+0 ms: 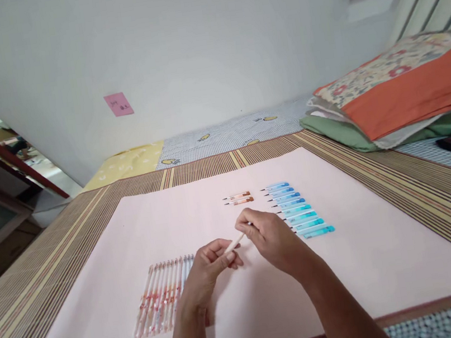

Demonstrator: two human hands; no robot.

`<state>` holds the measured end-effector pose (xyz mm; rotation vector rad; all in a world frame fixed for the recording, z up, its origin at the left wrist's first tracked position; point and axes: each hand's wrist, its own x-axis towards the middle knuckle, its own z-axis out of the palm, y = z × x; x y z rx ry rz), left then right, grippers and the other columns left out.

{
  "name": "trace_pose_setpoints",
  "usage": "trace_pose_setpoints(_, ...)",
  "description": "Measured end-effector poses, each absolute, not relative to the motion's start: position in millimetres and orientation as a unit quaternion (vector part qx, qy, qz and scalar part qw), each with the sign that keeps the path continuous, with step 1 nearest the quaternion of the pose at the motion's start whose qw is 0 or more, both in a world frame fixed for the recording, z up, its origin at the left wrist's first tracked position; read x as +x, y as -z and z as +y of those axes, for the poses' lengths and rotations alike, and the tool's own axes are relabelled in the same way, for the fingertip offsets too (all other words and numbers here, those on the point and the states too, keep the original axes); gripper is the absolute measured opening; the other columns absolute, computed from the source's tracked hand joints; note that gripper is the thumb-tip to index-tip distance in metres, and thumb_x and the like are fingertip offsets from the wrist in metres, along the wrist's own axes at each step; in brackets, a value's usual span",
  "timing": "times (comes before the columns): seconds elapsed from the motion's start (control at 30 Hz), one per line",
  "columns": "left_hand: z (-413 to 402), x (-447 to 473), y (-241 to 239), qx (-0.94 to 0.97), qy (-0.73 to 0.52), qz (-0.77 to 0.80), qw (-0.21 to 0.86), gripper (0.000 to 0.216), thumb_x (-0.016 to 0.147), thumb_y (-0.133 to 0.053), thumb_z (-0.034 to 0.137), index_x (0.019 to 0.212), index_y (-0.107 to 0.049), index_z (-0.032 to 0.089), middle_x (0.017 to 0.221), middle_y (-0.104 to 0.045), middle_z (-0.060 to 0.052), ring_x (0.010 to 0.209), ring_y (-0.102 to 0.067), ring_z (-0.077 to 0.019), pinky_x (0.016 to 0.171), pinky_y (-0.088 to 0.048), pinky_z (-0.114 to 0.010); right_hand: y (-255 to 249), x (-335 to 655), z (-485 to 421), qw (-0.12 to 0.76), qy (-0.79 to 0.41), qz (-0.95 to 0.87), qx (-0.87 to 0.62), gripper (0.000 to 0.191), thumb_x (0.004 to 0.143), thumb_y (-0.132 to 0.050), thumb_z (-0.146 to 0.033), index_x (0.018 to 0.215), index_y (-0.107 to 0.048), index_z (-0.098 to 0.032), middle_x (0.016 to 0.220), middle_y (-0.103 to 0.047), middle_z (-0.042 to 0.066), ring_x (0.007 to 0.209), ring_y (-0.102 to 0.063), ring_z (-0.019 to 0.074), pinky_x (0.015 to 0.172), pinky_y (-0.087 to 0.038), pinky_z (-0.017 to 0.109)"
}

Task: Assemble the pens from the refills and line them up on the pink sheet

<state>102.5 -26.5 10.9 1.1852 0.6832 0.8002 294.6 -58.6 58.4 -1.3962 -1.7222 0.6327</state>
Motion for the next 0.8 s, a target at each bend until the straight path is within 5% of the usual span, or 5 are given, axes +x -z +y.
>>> trace_pose_setpoints(0.23, -28.8, 101.9, -13.5, 0.547, -0.334, 0.260, 0.722, 0.027, 0.086, -0.071, 0.040, 0.093, -0.072, 0.014, 0.083, -0.074, -0.014, 0.070, -0.064, -0.0196, 0.073, -0.048, -0.032, -52.2, 283.9, -56.2, 0.426, -0.265, -0.669, -0.549, 0.034, 0.101, -0.043, -0.043, 0.127, -0.058, -0.025, 0.072, -0.062, -0.001, 0.066, -0.060, 0.0180, 0.066, -0.046, 0.030)
trace_pose_setpoints(0.37, -29.2, 103.3, -13.5, 0.544, -0.325, 0.252, 0.732, 0.024, 0.087, -0.069, 0.037, 0.094, -0.071, 0.014, 0.084, -0.075, -0.014, 0.072, -0.064, -0.0196, 0.075, -0.047, -0.032, -47.8, 286.4, -54.1, 0.470, -0.261, -0.635, -0.555, 0.031, 0.101, -0.046, -0.044, 0.113, -0.065, -0.024, 0.073, -0.064, 0.000, 0.065, -0.062, 0.0176, 0.065, -0.048, 0.029)
trace_pose_setpoints(0.53, -32.5, 105.1, -16.7, 0.545, -0.313, 0.238, 0.740, 0.022, 0.087, -0.069, 0.036, 0.094, -0.070, 0.015, 0.078, -0.072, -0.012, 0.073, -0.064, -0.0211, 0.075, -0.047, -0.034, -47.3, 277.5, -55.6, 0.438, -0.286, -0.673, -0.523, 0.031, 0.102, -0.043, -0.040, 0.112, -0.069, -0.026, 0.102, -0.073, 0.006, 0.099, -0.068, 0.0227, 0.085, -0.050, 0.033)
trace_pose_setpoints(0.73, -32.4, 107.3, -16.7, 0.568, -0.331, 0.254, 0.709, 0.012, 0.086, -0.066, 0.028, 0.085, -0.067, 0.017, 0.071, -0.064, -0.005, 0.067, -0.055, -0.0172, 0.068, -0.042, -0.029, -51.9, 265.9, -59.4, 0.415, -0.419, -0.651, -0.477, 0.042, 0.103, -0.039, -0.045, 0.134, -0.060, -0.028, 0.113, -0.073, 0.006, 0.058, -0.065, 0.0126, 0.070, -0.055, 0.032)
trace_pose_setpoints(0.8, -30.6, 107.1, -14.6, 0.570, -0.346, 0.268, 0.696, 0.008, 0.084, -0.064, 0.024, 0.081, -0.065, 0.017, 0.069, -0.061, -0.004, 0.065, -0.051, -0.0159, 0.066, -0.040, -0.028, -55.0, 269.5, -59.7, 0.441, -0.417, -0.639, -0.473, 0.045, 0.102, -0.041, -0.045, 0.142, -0.054, -0.027, 0.107, -0.075, 0.007, 0.066, -0.068, 0.0156, 0.072, -0.055, 0.033)
